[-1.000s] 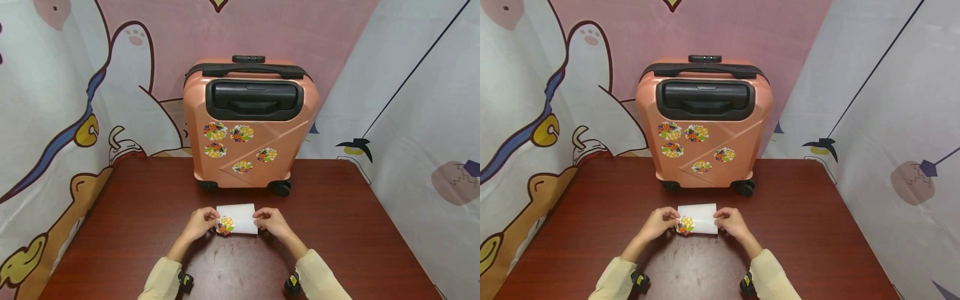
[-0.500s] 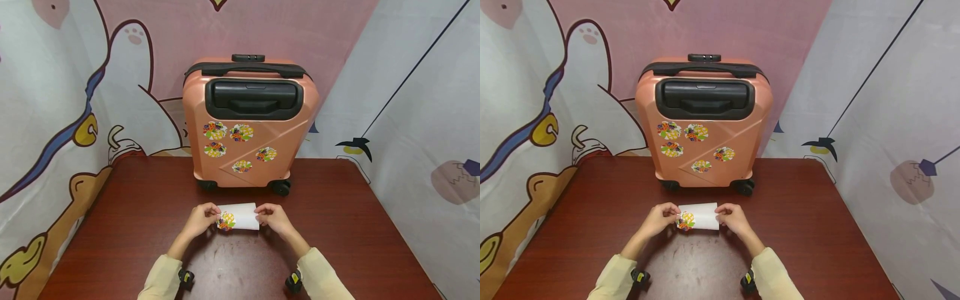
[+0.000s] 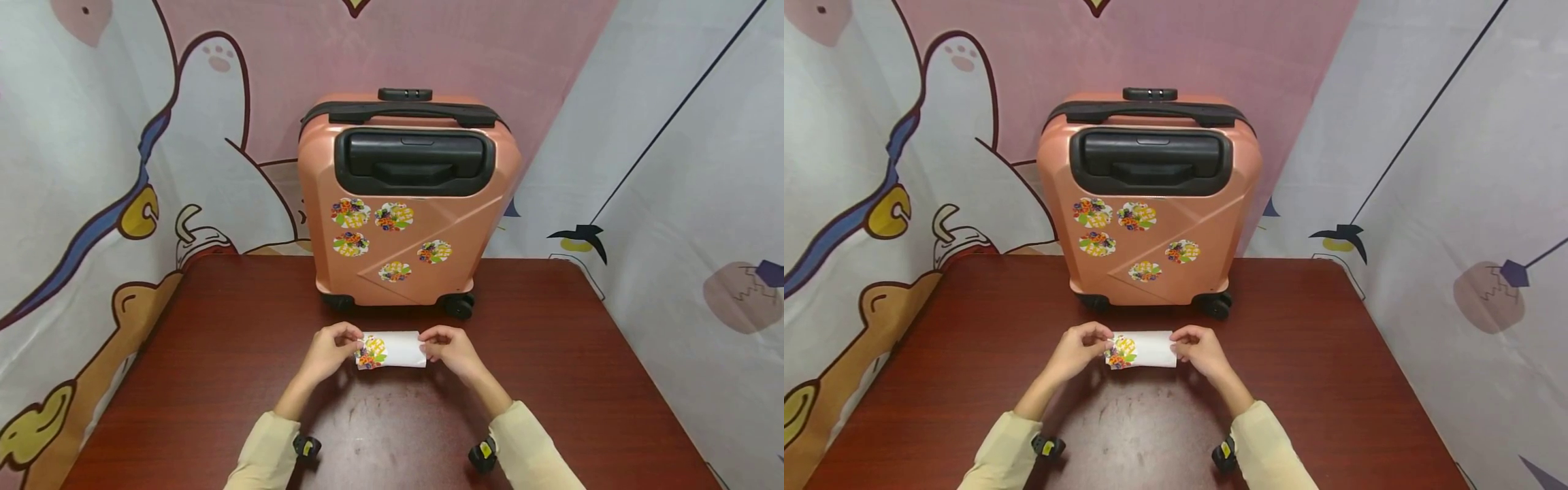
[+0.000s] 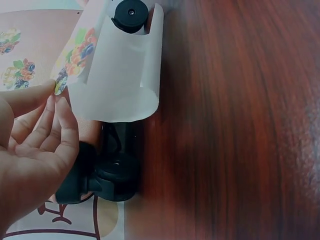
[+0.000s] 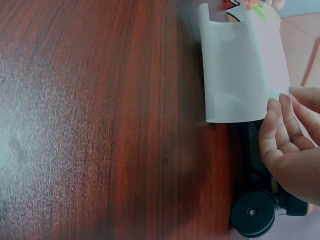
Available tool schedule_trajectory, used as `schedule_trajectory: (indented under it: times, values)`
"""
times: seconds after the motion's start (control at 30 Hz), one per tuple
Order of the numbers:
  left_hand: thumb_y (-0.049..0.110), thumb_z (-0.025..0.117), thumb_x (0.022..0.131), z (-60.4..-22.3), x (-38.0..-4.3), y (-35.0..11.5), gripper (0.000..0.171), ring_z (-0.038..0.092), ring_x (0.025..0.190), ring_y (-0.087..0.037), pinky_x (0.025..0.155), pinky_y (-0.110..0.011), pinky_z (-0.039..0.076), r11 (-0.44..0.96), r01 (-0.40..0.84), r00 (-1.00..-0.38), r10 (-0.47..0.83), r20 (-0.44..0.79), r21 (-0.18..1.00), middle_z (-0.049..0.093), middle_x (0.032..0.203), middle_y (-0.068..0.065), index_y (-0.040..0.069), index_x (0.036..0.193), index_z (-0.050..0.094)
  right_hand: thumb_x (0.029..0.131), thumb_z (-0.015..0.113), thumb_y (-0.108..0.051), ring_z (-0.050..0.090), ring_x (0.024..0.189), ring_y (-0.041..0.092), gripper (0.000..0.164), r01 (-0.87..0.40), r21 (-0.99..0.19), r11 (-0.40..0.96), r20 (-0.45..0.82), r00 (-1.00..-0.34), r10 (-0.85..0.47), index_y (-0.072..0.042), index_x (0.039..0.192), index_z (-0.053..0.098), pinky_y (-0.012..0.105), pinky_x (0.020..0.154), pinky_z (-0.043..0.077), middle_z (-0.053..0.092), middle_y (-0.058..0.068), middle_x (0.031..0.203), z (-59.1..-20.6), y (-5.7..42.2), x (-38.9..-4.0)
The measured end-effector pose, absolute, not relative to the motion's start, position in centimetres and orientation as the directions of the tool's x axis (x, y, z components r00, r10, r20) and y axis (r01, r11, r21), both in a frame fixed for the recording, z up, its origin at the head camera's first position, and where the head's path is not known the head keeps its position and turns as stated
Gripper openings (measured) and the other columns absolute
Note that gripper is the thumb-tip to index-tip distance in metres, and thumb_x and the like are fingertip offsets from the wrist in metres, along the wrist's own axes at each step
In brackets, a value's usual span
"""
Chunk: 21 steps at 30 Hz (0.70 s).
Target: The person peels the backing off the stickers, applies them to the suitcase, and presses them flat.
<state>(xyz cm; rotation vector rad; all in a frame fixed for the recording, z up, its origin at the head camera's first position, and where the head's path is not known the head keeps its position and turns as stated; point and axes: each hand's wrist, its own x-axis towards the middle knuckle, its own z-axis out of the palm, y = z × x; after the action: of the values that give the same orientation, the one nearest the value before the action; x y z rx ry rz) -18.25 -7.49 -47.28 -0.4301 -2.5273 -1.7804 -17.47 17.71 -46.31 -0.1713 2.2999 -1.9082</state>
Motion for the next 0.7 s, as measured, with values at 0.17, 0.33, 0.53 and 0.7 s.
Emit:
schedule_trajectory:
  times: [0.17,0.33,0.53,0.7]
  values:
    - [-0.003,0.07,0.075,-47.0,-18.2,-7.3,0.009,0.058,0.067,-0.014,0.059,-0.021,0.045,0.315,0.254,-0.958,0.213,0.193,0.914,0.064,0.075,-0.005,0.003,0.081,0.065,0.078,0.065,0.005,0.054,0.056,0.016,0.019,0.032,-0.979,0.201,-0.066,-0.984,-0.163,0.015,0.094,0.061,0.027,0.054,0.048,0.06,0.013,0.071,-46.8,18.0,-17.6]
    - [-0.003,0.07,0.075,-47.0,-18.3,-7.0,0.009,0.058,0.067,-0.014,0.059,-0.021,0.046,0.309,0.254,-0.957,0.219,0.191,0.916,0.064,0.075,-0.006,0.003,0.081,0.065,0.077,0.066,0.001,0.051,0.051,0.015,0.015,0.01,-0.976,0.217,-0.04,-0.99,-0.132,0.009,0.088,0.064,0.027,0.05,0.045,0.057,0.003,0.062,-46.4,18.2,-17.7]
    - [-0.003,0.07,0.075,-46.6,-18.2,-6.8,0.009,0.059,0.066,-0.014,0.06,-0.023,0.047,0.307,0.263,-0.953,0.23,0.197,0.915,0.064,0.075,-0.006,0.002,0.081,0.065,0.076,0.066,0.0,0.045,0.049,0.011,0.012,-0.038,-0.963,0.266,0.015,-0.996,-0.089,0.007,0.085,0.065,0.026,0.047,0.04,0.055,-0.001,0.062,-45.4,18.1,-18.2]
    - [-0.002,0.07,0.076,-46.3,-18.1,-6.4,0.008,0.059,0.067,-0.015,0.061,-0.025,0.047,0.317,0.277,-0.948,0.241,0.206,0.907,0.065,0.075,-0.005,0.003,0.081,0.065,0.078,0.066,0.002,0.046,0.053,0.013,0.017,0.03,-0.958,0.285,-0.059,-0.994,-0.093,0.011,0.092,0.063,0.024,0.05,0.041,0.058,0.003,0.066,-44.8,17.6,-18.5]
